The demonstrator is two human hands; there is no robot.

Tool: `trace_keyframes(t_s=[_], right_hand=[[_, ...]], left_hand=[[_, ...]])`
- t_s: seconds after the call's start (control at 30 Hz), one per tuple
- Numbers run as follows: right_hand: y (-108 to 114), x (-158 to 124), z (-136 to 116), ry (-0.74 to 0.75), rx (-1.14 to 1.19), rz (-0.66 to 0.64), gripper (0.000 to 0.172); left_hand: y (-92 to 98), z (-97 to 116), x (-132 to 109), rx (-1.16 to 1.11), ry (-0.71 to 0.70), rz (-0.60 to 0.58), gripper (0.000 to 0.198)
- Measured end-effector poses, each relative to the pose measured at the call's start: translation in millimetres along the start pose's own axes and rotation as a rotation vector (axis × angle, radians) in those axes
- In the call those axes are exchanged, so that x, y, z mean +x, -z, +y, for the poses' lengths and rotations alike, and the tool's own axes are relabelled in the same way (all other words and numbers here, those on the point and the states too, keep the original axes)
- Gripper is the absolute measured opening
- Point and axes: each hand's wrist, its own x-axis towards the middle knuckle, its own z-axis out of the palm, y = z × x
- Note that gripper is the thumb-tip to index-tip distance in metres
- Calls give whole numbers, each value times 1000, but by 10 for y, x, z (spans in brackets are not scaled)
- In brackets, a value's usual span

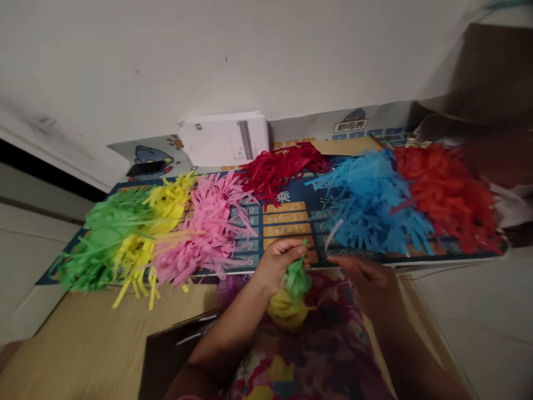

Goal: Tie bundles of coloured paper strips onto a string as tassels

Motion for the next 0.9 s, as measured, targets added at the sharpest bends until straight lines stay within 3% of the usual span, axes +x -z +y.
trace_keyframes(t_s=[0.17,0.4,0.57,0.9], right_hand=[[-115,-77,-13,146,-132,63,20],[-44,-145,11,177,-186,115,14],[-36,-141,27,146,-138,225,13],[-59,-120,25,53,-106,297,16]], left_hand=[[30,22,-26,-148,20,12,47],[103,19,-8,-187,5,21,48],[135,18,-3,-206,20,29,48],[157,25,-37,-201,19,21,47]])
